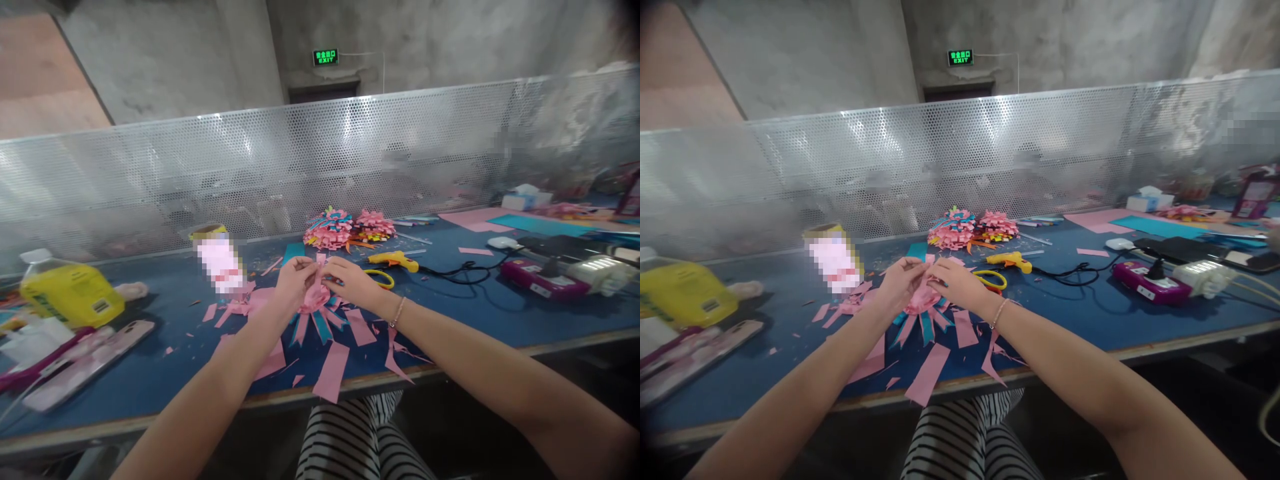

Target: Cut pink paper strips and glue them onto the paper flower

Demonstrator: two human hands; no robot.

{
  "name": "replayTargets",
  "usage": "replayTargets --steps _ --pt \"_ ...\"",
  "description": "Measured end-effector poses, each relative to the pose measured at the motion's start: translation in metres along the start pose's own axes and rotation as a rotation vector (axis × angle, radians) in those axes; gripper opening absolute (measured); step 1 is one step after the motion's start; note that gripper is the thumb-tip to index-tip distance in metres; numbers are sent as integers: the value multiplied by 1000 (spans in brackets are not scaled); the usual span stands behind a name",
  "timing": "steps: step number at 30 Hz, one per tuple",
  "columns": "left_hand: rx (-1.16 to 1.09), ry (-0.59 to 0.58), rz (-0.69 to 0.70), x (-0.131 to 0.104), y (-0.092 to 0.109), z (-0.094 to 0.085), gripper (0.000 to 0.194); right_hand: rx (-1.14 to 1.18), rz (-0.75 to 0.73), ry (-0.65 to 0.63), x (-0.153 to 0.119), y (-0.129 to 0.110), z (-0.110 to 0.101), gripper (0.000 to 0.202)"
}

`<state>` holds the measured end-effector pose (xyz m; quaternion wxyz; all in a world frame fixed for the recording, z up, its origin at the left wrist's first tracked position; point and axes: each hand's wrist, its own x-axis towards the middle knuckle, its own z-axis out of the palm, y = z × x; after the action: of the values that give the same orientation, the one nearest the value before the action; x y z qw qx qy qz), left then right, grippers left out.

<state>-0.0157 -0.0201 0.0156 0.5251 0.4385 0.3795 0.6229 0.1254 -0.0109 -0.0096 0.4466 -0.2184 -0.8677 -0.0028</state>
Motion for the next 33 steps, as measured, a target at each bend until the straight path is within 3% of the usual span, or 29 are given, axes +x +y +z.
replayTargets --steps 5,10,17,33 --pt "26 -11 10 -4 1 2 27 71 45 57 2 -5 -2 7" --pt "-1 -28 18 -5 2 3 24 261 262 123 6 -12 -6 10" --pt "17 -30 42 -7 3 4 21 487 514 183 5 -3 3 13" --pt "123 -81 89 -9 3 5 23 593 612 208 5 4 4 23"
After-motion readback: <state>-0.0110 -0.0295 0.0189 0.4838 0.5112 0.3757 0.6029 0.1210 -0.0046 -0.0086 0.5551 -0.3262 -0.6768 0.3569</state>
